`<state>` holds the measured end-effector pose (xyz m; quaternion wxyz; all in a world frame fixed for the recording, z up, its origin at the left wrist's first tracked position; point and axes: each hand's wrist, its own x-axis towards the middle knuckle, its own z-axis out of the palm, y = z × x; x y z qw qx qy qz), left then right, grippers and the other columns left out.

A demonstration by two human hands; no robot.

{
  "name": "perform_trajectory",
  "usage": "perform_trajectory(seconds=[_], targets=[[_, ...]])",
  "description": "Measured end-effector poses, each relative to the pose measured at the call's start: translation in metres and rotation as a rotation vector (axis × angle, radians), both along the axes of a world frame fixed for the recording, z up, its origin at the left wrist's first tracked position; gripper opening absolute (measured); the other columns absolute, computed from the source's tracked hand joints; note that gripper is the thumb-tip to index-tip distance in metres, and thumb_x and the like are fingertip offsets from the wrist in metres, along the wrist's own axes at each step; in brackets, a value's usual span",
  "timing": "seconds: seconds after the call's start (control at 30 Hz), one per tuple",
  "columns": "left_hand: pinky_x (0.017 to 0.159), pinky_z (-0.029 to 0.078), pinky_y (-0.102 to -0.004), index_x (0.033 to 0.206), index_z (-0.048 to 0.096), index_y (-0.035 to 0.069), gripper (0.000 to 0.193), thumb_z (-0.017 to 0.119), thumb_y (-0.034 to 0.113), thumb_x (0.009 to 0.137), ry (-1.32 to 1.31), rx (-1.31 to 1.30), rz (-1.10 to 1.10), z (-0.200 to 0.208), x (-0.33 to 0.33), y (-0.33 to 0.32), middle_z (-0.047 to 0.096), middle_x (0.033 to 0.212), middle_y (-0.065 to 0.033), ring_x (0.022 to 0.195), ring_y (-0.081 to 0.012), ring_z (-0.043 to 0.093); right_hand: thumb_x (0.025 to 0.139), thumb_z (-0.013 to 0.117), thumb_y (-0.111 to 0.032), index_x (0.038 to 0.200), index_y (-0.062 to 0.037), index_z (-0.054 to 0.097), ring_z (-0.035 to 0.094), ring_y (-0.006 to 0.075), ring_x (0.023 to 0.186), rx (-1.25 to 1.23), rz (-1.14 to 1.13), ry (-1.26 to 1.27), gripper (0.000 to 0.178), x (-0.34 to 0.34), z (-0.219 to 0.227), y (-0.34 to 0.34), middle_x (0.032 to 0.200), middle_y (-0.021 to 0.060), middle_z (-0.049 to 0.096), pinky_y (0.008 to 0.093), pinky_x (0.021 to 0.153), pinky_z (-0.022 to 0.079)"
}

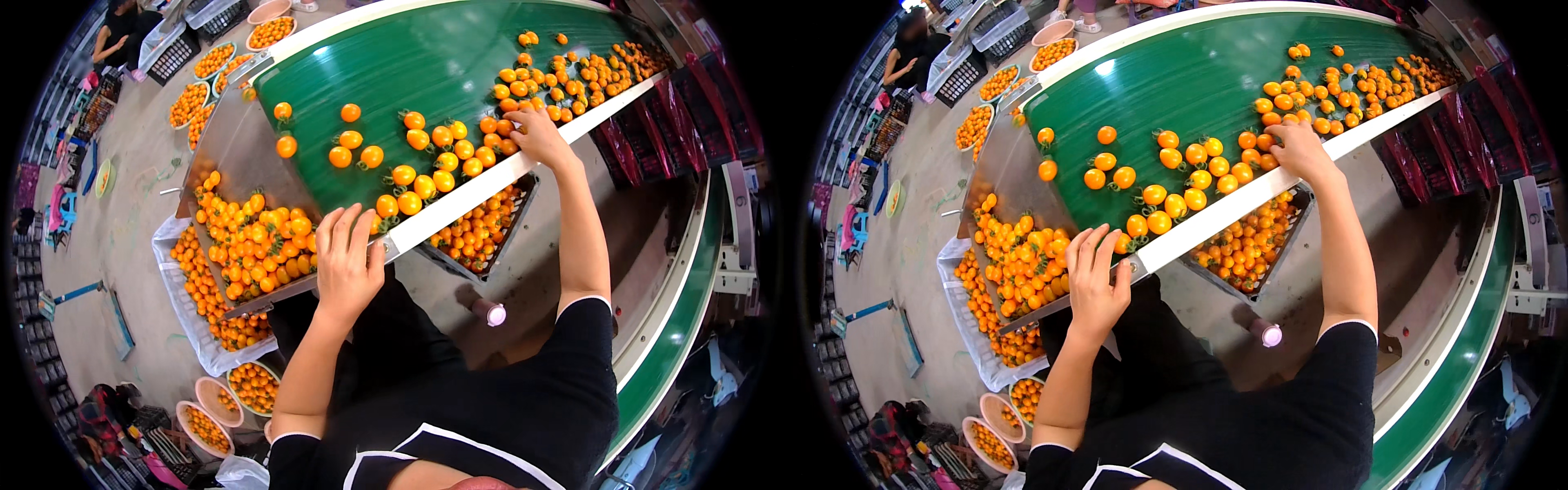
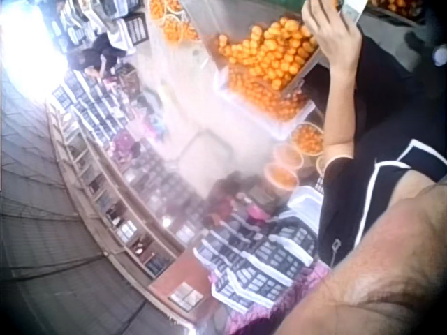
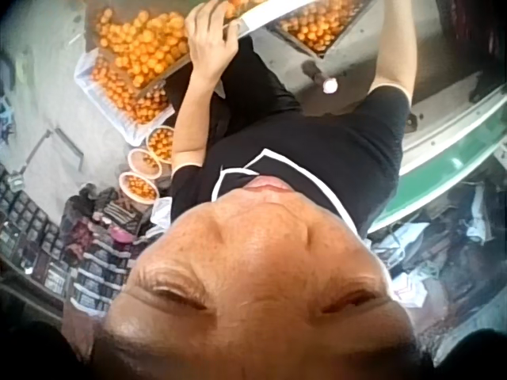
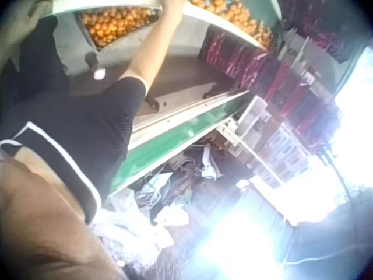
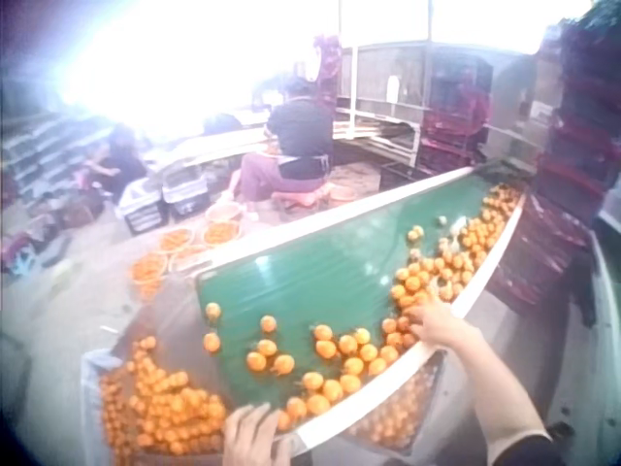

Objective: The person sorts yellow tomatoes on a green conveyor belt by hand, moving them from the belt into crates and buckets.

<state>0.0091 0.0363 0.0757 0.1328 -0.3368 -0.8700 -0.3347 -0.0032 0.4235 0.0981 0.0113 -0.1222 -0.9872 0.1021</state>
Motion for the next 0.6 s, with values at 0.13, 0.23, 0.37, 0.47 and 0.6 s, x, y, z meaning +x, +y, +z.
perform_trajectory(seconds=[0.13,0.23,0.37,0.47,0.6], targets=[[0.100,0.040,-0.0471,0.116,0.061,0.001,0.040,0.065,0.005,0.076,0.013,0.006,-0.002,0.000,-0.001,-0.001,0.057,0.122,-0.0160,0.116,-0.0389,0.048,0.081,0.064,-0.020,0.114,-0.0057,0.066,0.058,0.0339,0.103,-0.129,-0.027,-0.006,0.035,-0.014,0.002,-0.020,0.109,0.0178,0.064,0.0407,0.089,0.048],[0.100,0.040,-0.0470,0.116,0.061,0.001,0.041,0.066,0.005,0.075,0.009,0.009,-0.010,0.000,-0.001,0.001,0.057,0.122,-0.0159,0.116,-0.0387,0.048,0.081,0.064,-0.018,0.111,-0.0023,0.064,0.063,0.0337,0.092,-0.160,-0.056,0.242,0.034,-0.014,0.006,-0.035,0.103,0.0189,0.066,0.0395,0.083,0.051],[0.100,0.040,-0.0465,0.115,0.061,0.001,0.041,0.066,0.005,0.075,0.006,0.000,-0.003,-0.001,0.000,-0.002,0.057,0.122,-0.0155,0.116,-0.0381,0.048,0.086,0.064,-0.012,0.109,0.0026,0.061,0.062,0.0180,0.084,-0.426,-0.187,0.809,0.027,0.038,0.002,-0.067,0.092,0.0108,0.065,0.0297,0.077,0.049],[0.100,0.040,-0.0458,0.115,0.062,0.001,0.040,0.067,0.005,0.075,-0.018,0.027,-0.013,0.000,0.000,-0.002,0.058,0.122,-0.0148,0.117,-0.0376,0.048,0.094,0.055,-0.008,0.105,0.0025,0.059,0.056,0.0099,0.080,-0.717,-0.371,0.874,0.016,0.100,-0.032,-0.085,0.091,0.0057,0.062,0.0253,0.074,0.047],[0.100,0.041,-0.0455,0.115,0.062,0.002,0.040,0.067,0.005,0.075,-0.013,0.024,-0.029,-0.001,-0.002,0.000,0.057,0.123,-0.0144,0.117,-0.0374,0.049,0.093,0.053,-0.005,0.119,0.0034,0.058,0.056,0.0100,0.085,-1.045,-0.733,0.542,0.028,0.132,-0.094,-0.085,0.097,0.0053,0.061,0.0264,0.076,0.047]])
